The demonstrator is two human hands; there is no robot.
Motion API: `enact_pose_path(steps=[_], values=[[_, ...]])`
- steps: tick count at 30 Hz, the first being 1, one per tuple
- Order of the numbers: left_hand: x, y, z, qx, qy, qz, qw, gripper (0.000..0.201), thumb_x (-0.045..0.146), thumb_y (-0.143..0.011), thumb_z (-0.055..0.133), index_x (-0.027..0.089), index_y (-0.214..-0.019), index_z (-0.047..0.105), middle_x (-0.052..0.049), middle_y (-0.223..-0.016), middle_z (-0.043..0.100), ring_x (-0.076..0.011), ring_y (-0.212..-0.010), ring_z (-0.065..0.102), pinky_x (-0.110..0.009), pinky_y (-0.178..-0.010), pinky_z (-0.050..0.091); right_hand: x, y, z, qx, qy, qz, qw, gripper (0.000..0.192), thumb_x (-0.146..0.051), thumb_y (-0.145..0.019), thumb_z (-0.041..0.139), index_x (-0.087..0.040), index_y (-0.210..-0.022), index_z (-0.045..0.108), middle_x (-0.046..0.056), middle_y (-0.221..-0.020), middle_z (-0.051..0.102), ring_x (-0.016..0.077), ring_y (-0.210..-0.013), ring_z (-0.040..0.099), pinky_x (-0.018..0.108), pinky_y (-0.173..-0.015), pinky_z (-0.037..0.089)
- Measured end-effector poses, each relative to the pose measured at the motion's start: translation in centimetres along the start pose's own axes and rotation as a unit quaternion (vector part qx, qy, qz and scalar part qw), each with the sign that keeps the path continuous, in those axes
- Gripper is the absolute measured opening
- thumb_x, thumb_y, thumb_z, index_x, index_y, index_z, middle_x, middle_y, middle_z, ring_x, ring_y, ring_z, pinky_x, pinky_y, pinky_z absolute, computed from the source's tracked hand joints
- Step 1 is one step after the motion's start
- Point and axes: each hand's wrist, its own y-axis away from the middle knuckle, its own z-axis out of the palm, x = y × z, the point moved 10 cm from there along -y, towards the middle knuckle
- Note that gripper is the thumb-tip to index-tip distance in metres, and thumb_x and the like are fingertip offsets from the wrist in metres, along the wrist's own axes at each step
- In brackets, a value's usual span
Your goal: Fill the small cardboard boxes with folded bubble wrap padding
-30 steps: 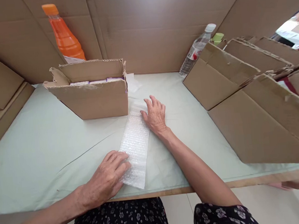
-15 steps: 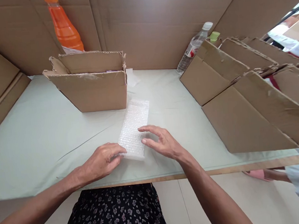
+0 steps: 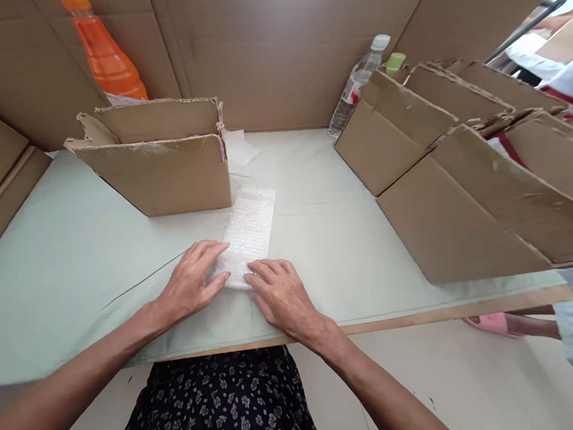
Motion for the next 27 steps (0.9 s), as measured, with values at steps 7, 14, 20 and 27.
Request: enact_pose_path(steps=[7, 14, 20, 27], values=[[1.6, 3.4, -0.2, -0.068, 0.095, 0.009, 0.993, 0.039, 0.014, -0.095, 0.052, 0.019, -0.133, 0.058, -0.005, -0.102, 0.077, -0.0208, -0.091, 0.069, -0.038, -0.086, 0.055, 1.3, 0.1, -0.7, -0.010, -0.160, 0.088, 0.983, 0.023, -0.023, -0.103, 0.050, -0.023, -0.116, 0.069, 0.003, -0.104, 0.078, 0.0178, -0.093, 0.073, 0.033, -0.082, 0.058], [-0.7, 1.5, 1.4, -0.055, 0.038, -0.056, 0.996, 0.036, 0.019, -0.092, 0.060, 0.016, -0.128, 0.062, -0.007, -0.098, 0.077, -0.0238, -0.087, 0.070, -0.043, -0.086, 0.055, -1.2, 1.0, -3.7, 0.092, -0.002, 0.032, 0.995, 0.023, -0.020, -0.095, 0.063, -0.019, -0.118, 0.065, 0.012, -0.120, 0.070, 0.0266, -0.110, 0.065, 0.042, -0.090, 0.050], [1.3, 1.8, -0.7, 0.018, 0.044, 0.022, 0.999, 0.038, 0.026, -0.094, 0.061, 0.018, -0.131, 0.059, -0.016, -0.130, 0.066, -0.0301, -0.119, 0.062, -0.049, -0.099, 0.051, -0.7, 0.8, -0.7, 0.008, 0.004, 0.044, 0.999, 0.022, -0.016, -0.099, 0.054, -0.020, -0.117, 0.067, 0.010, -0.113, 0.075, 0.0248, -0.101, 0.068, 0.043, -0.086, 0.050], [1.7, 3.4, -0.2, -0.049, 0.094, 0.019, 0.994, 0.037, 0.016, -0.096, 0.054, 0.017, -0.134, 0.055, -0.007, -0.101, 0.075, -0.0230, -0.092, 0.067, -0.043, -0.089, 0.053, 0.0, 1.4, -1.8, 0.025, -0.101, 0.100, 0.990, 0.025, -0.026, -0.101, 0.055, -0.022, -0.124, 0.064, 0.010, -0.121, 0.072, 0.0229, -0.107, 0.068, 0.039, -0.089, 0.055]])
